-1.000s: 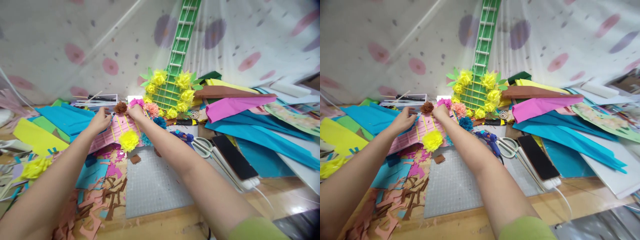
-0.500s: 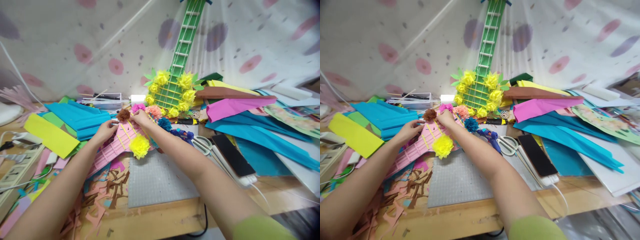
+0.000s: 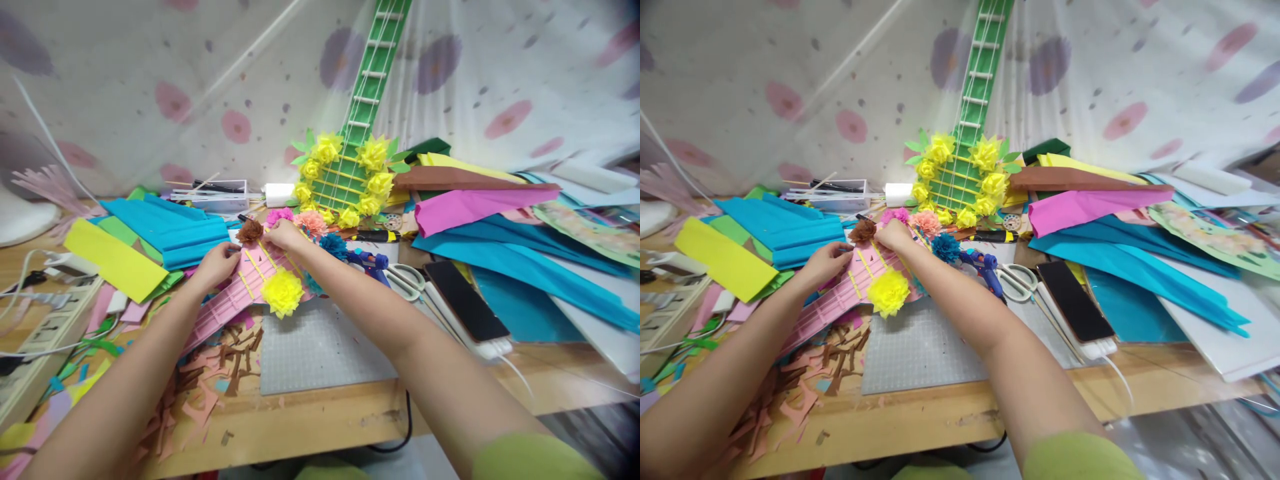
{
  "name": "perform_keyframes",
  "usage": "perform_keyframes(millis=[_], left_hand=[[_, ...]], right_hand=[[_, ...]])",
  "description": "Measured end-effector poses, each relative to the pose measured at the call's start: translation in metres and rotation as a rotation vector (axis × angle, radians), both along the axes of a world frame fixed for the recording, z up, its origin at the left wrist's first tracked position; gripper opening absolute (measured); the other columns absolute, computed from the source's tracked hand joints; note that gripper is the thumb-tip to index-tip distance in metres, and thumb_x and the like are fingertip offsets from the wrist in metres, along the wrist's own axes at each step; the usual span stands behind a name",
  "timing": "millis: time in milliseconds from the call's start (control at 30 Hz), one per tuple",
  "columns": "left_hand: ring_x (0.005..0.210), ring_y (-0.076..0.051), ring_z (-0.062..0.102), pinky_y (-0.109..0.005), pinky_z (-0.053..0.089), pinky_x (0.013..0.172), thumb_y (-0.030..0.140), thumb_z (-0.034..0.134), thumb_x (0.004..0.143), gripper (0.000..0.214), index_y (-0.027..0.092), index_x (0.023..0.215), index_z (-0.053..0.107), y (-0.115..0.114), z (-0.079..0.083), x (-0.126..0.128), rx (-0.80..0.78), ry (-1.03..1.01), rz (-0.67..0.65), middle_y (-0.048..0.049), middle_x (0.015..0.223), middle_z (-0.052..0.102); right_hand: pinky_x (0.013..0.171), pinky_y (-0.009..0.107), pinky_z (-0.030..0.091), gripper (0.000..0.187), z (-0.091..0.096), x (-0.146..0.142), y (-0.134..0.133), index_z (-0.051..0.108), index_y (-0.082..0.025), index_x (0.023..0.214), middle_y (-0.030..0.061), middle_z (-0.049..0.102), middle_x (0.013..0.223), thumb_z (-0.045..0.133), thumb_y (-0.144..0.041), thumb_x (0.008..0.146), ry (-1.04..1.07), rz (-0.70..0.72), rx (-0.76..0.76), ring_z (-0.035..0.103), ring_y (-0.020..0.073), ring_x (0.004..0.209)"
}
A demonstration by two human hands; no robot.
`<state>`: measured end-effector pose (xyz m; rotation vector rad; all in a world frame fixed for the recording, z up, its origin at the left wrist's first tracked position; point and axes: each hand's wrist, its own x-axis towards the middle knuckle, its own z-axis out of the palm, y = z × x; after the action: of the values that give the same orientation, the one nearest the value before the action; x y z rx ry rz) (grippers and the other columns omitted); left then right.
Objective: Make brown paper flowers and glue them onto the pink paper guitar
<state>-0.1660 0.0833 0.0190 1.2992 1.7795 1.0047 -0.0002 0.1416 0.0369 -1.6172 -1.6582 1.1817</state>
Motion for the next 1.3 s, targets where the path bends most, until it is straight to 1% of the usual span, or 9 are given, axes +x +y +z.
perform_keyframes(millis=[100, 167, 267, 367, 500, 667, 900, 1100, 1300], left_hand=[[0.071, -0.019, 0.061, -0.028, 0.046, 0.061, 0.021, 0.062, 0.064, 0.03, 0.02, 0.093, 0.058, 0.007, 0.002, -0.002, 0.085, 0.336, -0.076, -0.0075, 0.09, 0.066], [0.089, -0.022, 0.061, -0.032, 0.047, 0.074, 0.023, 0.061, 0.065, 0.033, 0.019, 0.098, 0.056, 0.012, 0.007, 0.0, 0.208, 0.418, -0.075, -0.0104, 0.103, 0.063], [0.102, -0.025, 0.057, -0.036, 0.047, 0.084, 0.025, 0.064, 0.063, 0.036, 0.02, 0.097, 0.056, 0.021, 0.013, 0.005, 0.288, 0.455, -0.148, -0.0101, 0.104, 0.061], [0.101, -0.024, 0.056, -0.037, 0.047, 0.085, 0.026, 0.065, 0.061, 0.035, 0.02, 0.095, 0.055, 0.031, 0.017, 0.01, 0.31, 0.479, -0.21, -0.0076, 0.1, 0.06], [0.087, -0.02, 0.06, -0.034, 0.049, 0.078, 0.024, 0.062, 0.063, 0.031, 0.02, 0.092, 0.053, 0.04, 0.016, 0.013, 0.277, 0.436, -0.24, -0.0044, 0.094, 0.062], [0.083, -0.019, 0.062, -0.031, 0.049, 0.074, 0.021, 0.06, 0.064, 0.033, 0.021, 0.095, 0.052, 0.043, 0.012, 0.012, 0.261, 0.4, -0.211, -0.0032, 0.09, 0.064], [0.081, -0.017, 0.062, -0.03, 0.049, 0.073, 0.023, 0.059, 0.065, 0.032, 0.02, 0.096, 0.052, 0.043, 0.008, 0.008, 0.268, 0.392, -0.215, -0.0028, 0.09, 0.064], [0.084, -0.019, 0.06, -0.031, 0.049, 0.074, 0.024, 0.058, 0.064, 0.031, 0.02, 0.094, 0.051, 0.043, 0.005, 0.009, 0.283, 0.383, -0.22, -0.004, 0.092, 0.062], [0.104, -0.026, 0.052, -0.04, 0.043, 0.091, 0.023, 0.061, 0.061, 0.039, 0.019, 0.099, 0.051, 0.039, 0.003, 0.013, 0.398, 0.599, -0.244, -0.0073, 0.102, 0.057]], right_hand=[[0.048, 0.026, 0.044, 0.023, 0.003, -0.002, 0.005, 0.049, -0.018, 0.043, 0.001, 0.047, 0.037, 0.062, -0.015, 0.062, -0.159, 0.032, -0.04, 0.054, 0.0154, 0.044], [0.05, 0.026, 0.044, 0.026, 0.004, -0.004, 0.01, 0.049, -0.016, 0.041, 0.002, 0.047, 0.037, 0.062, -0.014, 0.064, -0.276, 0.072, -0.056, 0.055, 0.0155, 0.046], [0.05, 0.025, 0.042, 0.03, 0.008, -0.007, 0.017, 0.05, -0.015, 0.04, 0.0027, 0.049, 0.039, 0.064, -0.016, 0.066, -0.338, 0.131, -0.061, 0.057, 0.0159, 0.051], [0.05, 0.023, 0.042, 0.027, 0.013, -0.009, 0.023, 0.052, -0.015, 0.043, 0.0026, 0.052, 0.043, 0.066, -0.018, 0.066, -0.397, 0.192, -0.055, 0.059, 0.0171, 0.056], [0.053, 0.022, 0.044, 0.018, 0.017, -0.013, 0.03, 0.057, -0.014, 0.054, 0.0014, 0.053, 0.047, 0.064, -0.018, 0.069, -0.526, 0.303, -0.057, 0.058, 0.0146, 0.055], [0.05, 0.02, 0.042, 0.012, 0.015, -0.018, 0.037, 0.059, -0.011, 0.061, -0.001, 0.05, 0.043, 0.061, -0.014, 0.072, -0.486, 0.345, -0.081, 0.052, 0.0106, 0.046], [0.042, 0.018, 0.036, 0.02, 0.017, -0.02, 0.03, 0.05, -0.013, 0.056, -0.0041, 0.042, 0.036, 0.056, -0.007, 0.075, -0.382, 0.279, -0.117, 0.042, 0.0076, 0.036], [0.041, 0.017, 0.034, 0.023, 0.024, -0.011, 0.014, 0.047, -0.015, 0.056, -0.0051, 0.04, 0.037, 0.058, -0.012, 0.075, -0.247, 0.226, -0.163, 0.04, 0.0061, 0.037], [0.043, 0.016, 0.036, 0.011, 0.028, -0.007, 0.007, 0.054, -0.013, 0.062, -0.0055, 0.044, 0.04, 0.059, -0.014, 0.072, -0.231, 0.135, -0.125, 0.044, 0.006, 0.04]])
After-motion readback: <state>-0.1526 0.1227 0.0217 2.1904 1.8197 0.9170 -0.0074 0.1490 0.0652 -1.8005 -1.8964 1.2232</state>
